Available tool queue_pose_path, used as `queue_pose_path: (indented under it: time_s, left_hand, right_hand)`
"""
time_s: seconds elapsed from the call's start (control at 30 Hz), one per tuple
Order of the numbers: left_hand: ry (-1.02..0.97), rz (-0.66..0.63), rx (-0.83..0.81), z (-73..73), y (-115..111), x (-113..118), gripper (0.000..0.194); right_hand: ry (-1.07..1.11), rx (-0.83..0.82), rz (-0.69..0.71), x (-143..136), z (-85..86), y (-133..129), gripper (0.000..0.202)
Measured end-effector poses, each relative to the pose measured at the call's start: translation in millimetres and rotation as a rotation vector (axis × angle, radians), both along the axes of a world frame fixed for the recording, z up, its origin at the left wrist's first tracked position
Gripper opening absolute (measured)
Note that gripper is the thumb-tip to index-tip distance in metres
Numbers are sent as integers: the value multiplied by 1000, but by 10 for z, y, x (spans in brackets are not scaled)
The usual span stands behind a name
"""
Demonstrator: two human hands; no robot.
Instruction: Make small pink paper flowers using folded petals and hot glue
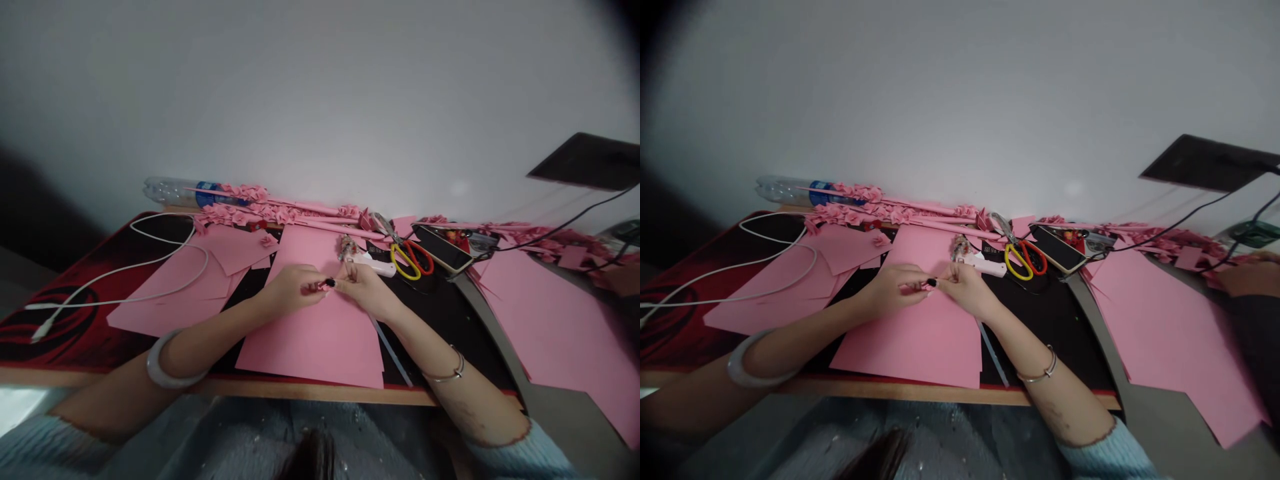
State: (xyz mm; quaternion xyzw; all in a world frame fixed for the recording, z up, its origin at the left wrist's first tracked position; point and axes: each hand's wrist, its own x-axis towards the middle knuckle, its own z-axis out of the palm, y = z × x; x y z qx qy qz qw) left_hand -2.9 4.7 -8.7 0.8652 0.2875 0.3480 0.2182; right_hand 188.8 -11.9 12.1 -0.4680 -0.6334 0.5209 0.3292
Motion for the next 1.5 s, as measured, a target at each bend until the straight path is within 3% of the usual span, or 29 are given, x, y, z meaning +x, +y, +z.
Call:
queue_pose_path:
  time_s: [0.3, 0.4, 0.53, 0.63, 0.73, 0.83, 0.97, 1.2, 1.5]
  left_hand:
    - [20, -11, 86, -24, 19, -11, 18]
    - [-9, -37, 60, -15, 13, -15, 17]
    - [-60, 0, -213, 15, -14, -19, 10]
    - [-192, 0, -521, 10, -26, -14, 13]
    - [-289, -20, -662, -14, -26, -3, 14]
    - [-284, -15, -635, -19, -29, 9, 12]
    - [-228, -33, -530, 11, -31, 22, 10]
    - [-98, -20, -266, -1, -11, 17, 18]
    - [-36, -12, -115, -25, -2, 21, 14]
  right_hand:
    - [78, -111, 48, 29, -31, 3, 41]
    - [146, -85, -35, 14, -33, 10, 42]
    - [166, 72, -204, 9, -24, 41, 40]
    - [147, 147, -245, 18, -31, 57, 37]
    - [123, 252, -251, 16, -35, 41, 30]
    - [92, 368, -212, -2, -16, 0, 19]
    - [-13, 387, -137, -41, 38, -57, 9]
    - [-140, 419, -80, -88, 76, -82, 5]
    - [-124, 341, -48, -45, 10, -55, 17]
